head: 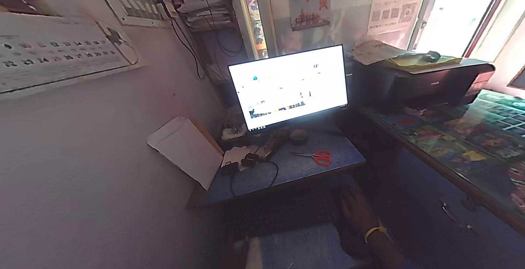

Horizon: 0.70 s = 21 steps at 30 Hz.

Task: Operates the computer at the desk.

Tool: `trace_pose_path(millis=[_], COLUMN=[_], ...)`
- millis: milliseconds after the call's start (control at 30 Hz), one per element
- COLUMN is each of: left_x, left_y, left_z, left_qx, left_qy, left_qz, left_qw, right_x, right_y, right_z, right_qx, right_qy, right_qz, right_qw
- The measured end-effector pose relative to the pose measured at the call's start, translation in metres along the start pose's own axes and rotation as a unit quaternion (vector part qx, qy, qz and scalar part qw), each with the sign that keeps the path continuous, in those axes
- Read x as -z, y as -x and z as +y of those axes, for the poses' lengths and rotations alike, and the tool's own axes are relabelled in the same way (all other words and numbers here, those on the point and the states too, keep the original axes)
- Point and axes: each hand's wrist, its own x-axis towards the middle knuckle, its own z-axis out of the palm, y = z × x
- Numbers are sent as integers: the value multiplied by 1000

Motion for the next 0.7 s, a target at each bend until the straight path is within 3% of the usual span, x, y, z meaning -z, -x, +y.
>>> trace_pose_path(millis=[200,333,500,600,700], left_x=[36,30,21,-5,-5], left_y=[-6,-4,-5,-1,3], left_z=[39,32,21,-4,-4], left_qx=[92,50,22,-35,-35], left_qy=[-32,-42,-66,-86,-74], left_qz=[-72,-8,1,58,56], left_qw=[993,998,998,994,995], right_x=[-2,8,2,5,6], right_y=[-8,-6,-4,0,2], right_z=[-1,-6,-2,-2,-2], right_qx=[-8,-30,-17,-27,-33], right_qy=[-2,3,10,-10,-19], right_qz=[8,-24,-6,-45,-61], right_qw=[1000,999,1000,999,997])
